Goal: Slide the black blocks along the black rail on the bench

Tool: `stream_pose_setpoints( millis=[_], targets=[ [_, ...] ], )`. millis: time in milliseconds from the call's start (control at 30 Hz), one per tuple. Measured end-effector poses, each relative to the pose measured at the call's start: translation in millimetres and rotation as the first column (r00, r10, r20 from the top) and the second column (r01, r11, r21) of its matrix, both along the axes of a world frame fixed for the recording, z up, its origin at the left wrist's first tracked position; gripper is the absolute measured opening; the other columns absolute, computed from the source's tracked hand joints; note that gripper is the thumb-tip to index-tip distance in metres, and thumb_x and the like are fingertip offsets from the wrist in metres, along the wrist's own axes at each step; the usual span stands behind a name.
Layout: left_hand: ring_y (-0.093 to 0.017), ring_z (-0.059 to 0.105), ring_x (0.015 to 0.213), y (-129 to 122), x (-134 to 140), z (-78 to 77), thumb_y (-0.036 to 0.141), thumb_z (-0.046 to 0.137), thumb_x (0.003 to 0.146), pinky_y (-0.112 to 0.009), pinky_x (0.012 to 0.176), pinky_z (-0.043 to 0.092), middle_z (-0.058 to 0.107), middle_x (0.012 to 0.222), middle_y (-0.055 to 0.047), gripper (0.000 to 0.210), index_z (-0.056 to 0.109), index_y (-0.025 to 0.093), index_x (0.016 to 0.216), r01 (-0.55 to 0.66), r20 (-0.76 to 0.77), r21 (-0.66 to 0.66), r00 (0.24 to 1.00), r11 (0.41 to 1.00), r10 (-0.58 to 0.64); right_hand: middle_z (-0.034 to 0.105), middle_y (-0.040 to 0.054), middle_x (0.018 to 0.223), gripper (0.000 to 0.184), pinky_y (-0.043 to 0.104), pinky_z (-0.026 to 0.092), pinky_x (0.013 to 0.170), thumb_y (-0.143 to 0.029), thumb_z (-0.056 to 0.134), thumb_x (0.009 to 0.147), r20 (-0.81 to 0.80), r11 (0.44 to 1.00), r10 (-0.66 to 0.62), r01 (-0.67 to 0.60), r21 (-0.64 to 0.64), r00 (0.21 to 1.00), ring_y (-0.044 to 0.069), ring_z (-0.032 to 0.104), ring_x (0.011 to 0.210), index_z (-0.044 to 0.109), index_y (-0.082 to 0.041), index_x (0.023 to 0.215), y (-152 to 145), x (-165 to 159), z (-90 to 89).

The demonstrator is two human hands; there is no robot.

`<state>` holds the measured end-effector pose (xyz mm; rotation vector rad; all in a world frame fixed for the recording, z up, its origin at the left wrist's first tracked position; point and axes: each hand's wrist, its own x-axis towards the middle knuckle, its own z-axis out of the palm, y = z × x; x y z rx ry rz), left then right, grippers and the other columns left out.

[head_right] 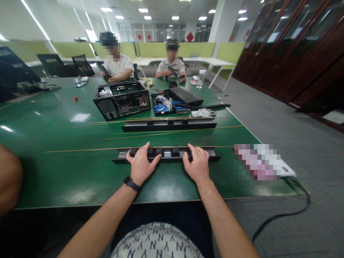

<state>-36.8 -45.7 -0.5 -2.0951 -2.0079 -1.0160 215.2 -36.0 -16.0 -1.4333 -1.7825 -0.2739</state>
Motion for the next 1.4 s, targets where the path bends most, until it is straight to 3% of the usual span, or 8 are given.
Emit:
stream_pose_setpoints(
  millis=[800, 1033, 1400],
  targets=[
    [-0.037, 0.063, 0.129, -1, 0, 1.8, 0.060, 0.061, 0.095, -0.067, 0.121, 0.018, 0.070, 0.139, -0.019, 0.070, 0.053, 0.019, 0.150, 0.008, -0.001, 0.006, 1.000, 1.000, -0.008, 0.077, 0.0134, 0.112, 0.036, 0.043, 0.041, 0.102, -0.036, 0.047, 0.100, -0.138, 0.965, -0.263, 0.261, -0.032, 0.955, 0.028, 0.065, 0.109, 0.073, -0.016, 0.115, 4, 16, 2.3],
    [-0.037, 0.063, 0.130, -1, 0, 1.0, 0.063, 0.058, 0.096, -0.065, 0.121, 0.018, 0.069, 0.140, -0.019, 0.070, 0.053, 0.020, 0.150, -0.003, -0.012, -0.007, 1.000, 1.000, 0.003, 0.076, 0.0167, 0.111, 0.042, 0.048, 0.041, 0.102, -0.038, 0.045, 0.097, -0.192, 0.917, -0.399, 0.394, -0.067, 0.897, 0.032, 0.063, 0.109, 0.074, -0.014, 0.115, 9, 31, -0.3],
    [-0.037, 0.063, 0.129, -2, 0, 2.4, 0.062, 0.059, 0.096, -0.065, 0.121, 0.018, 0.069, 0.141, -0.019, 0.070, 0.052, 0.020, 0.151, -0.002, -0.002, -0.020, 1.000, 1.000, 0.001, 0.070, 0.0231, 0.121, 0.049, 0.057, 0.040, 0.106, -0.040, 0.045, 0.095, -0.253, 0.883, -0.468, 0.456, -0.110, 0.847, 0.037, 0.059, 0.118, 0.069, -0.011, 0.126, 12, 40, -3.0]
  ],
)
